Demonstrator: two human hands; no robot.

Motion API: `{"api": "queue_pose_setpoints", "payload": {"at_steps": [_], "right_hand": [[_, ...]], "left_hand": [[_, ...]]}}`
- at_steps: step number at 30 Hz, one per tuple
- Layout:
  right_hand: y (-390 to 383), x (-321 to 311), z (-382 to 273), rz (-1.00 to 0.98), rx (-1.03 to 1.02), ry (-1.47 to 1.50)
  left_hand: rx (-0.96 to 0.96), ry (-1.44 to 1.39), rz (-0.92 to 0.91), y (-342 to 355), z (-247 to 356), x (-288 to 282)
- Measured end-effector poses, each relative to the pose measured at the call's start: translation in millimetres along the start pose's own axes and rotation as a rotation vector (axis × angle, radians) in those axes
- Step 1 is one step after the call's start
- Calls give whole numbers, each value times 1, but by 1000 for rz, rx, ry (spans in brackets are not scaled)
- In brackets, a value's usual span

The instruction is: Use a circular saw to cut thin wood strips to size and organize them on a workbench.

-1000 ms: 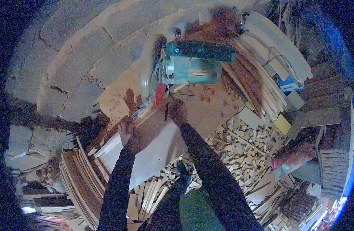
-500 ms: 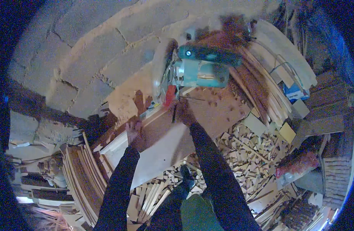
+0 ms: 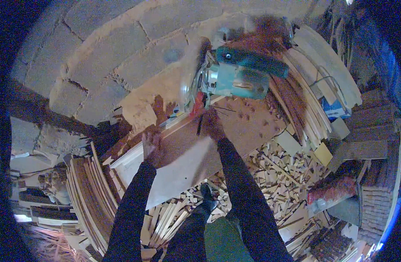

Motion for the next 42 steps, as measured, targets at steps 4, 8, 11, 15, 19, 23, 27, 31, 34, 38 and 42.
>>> {"api": "queue_pose_setpoints", "payload": {"at_steps": [4, 8, 11, 15, 19, 23, 27, 31, 34, 38, 42], "right_hand": [[-2, 3, 1, 2, -8, 249], [-2, 5, 11, -93, 268, 161], [2, 2, 12, -111, 195, -25], [-4, -10, -10, 32, -26, -167], [-56, -34, -39, 229, 82, 218], [-126, -72, -55, 170, 220, 414], [-204, -115, -53, 202, 389, 394], [-254, -162, -44, 382, 412, 396], [-261, -201, -55, 382, 429, 319], [-229, -241, -118, 510, 299, 62], [-139, -282, -226, 636, 42, -218]], "left_hand": [[-17, 36, -80, 2, -1, 1], [-22, 35, -70, 4, 0, 2], [-24, -40, -60, 0, -5, 5], [6, 144, -62, -9, -9, 10], [-94, 293, -54, 5, 4, 19], [-144, 93, -171, 43, 21, 32], [-108, 31, -175, 61, 26, 37], [-156, 44, -276, 58, 17, 49], [-151, 31, -275, 55, 11, 59], [-377, -393, -236, 47, -3, 76], [-318, -316, -294, 41, -20, 98]]}}
Point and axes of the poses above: each hand's wrist, its own y-axis towards the middle knuckle, its own x-axis out of the palm, z = x × y, the point moved 3 cm from there along y, towards the middle knuckle, and after that the axes turned 13 degrees about -y, right-handed, at the moved point
